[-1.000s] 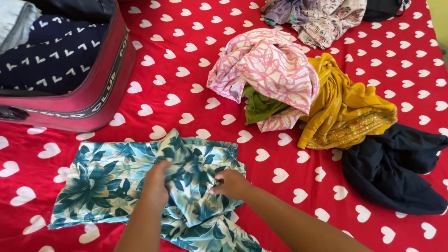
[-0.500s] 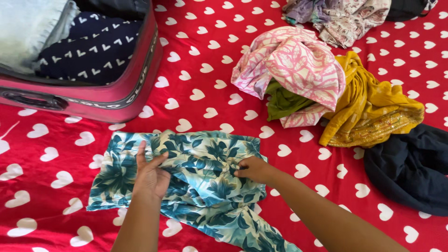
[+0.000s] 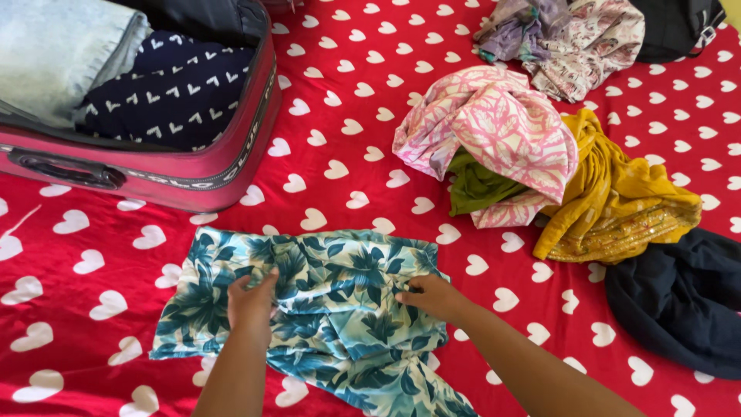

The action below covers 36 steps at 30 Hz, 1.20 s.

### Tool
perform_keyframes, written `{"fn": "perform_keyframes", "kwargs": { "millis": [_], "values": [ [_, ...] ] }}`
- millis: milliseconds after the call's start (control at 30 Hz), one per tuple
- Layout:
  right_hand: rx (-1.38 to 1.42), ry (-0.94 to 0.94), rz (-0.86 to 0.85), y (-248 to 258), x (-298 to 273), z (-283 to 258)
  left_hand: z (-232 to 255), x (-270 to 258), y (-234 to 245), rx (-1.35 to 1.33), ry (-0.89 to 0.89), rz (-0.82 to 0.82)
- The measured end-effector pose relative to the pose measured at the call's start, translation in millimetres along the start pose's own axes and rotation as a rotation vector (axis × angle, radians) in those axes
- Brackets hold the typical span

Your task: The person folds a dark blue patterned dress and places it into a pink suitcase. They then pick up a light blue floral dress, unfold it, and begin folding it on the bed.

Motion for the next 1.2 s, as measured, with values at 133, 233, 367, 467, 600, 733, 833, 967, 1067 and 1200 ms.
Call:
{"fn": "perform_keyframes", "kwargs": {
  "millis": [133, 233, 367, 467, 600, 733, 833, 967, 1067, 1200],
  "values": [
    [0.097, -0.025, -0.083, 4.2, -2.1, -4.7, 28.3, -10.1, -9.0, 0.437, -0.097, 0.147],
    [0.075, -0.006, -0.109, 6.4, -1.5, -2.7, 32.8, 5.3, -19.3, 0.472, -0.066, -0.018],
    [0.248, 0.026, -0.136, 9.9, -2.3, -7.5, 38.4, 13.5, -15.8, 0.003, -0.083, -0.328],
    [0.311, -0.193, -0.109, 15.3, -4.1, -1.4, 49.0, 9.0, -3.3, -0.383, -0.107, -0.379],
    [0.071, 0.104, 0.156, 22.6, 8.9, -9.6, 51.5, 12.8, 6.2, -0.241, -0.179, -0.196],
    [-0.374, 0.43, 0.604, 14.5, -18.4, -52.0, 55.4, 13.8, 8.5, -0.02, -0.187, -0.001],
    [-0.368, 0.703, 0.352, -21.1, -27.8, -89.7, 59.4, 7.7, 8.5, 0.061, -0.27, 0.02],
    [-0.487, 0.861, -0.067, -62.8, -30.9, -105.9, 53.4, 7.7, 4.2, 0.158, -0.336, -0.091],
    [-0.405, 0.674, -0.277, -73.7, -11.4, -98.6, 49.0, 16.3, 9.6, 0.405, -0.458, -0.121],
    [-0.036, 0.573, -0.471, -60.2, -10.4, -95.7, 38.5, 25.5, 27.6, 0.449, -0.591, -0.003]
  ]
}}
Point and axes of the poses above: each hand's wrist, its own x-axis towards the middle knuckle, its own y-axis out of the back of the hand, z = x × y, the point moved 3 cm from there along x, towards the middle knuckle, and after that the axes turned 8 degrees about y, right-handed, at the moved point
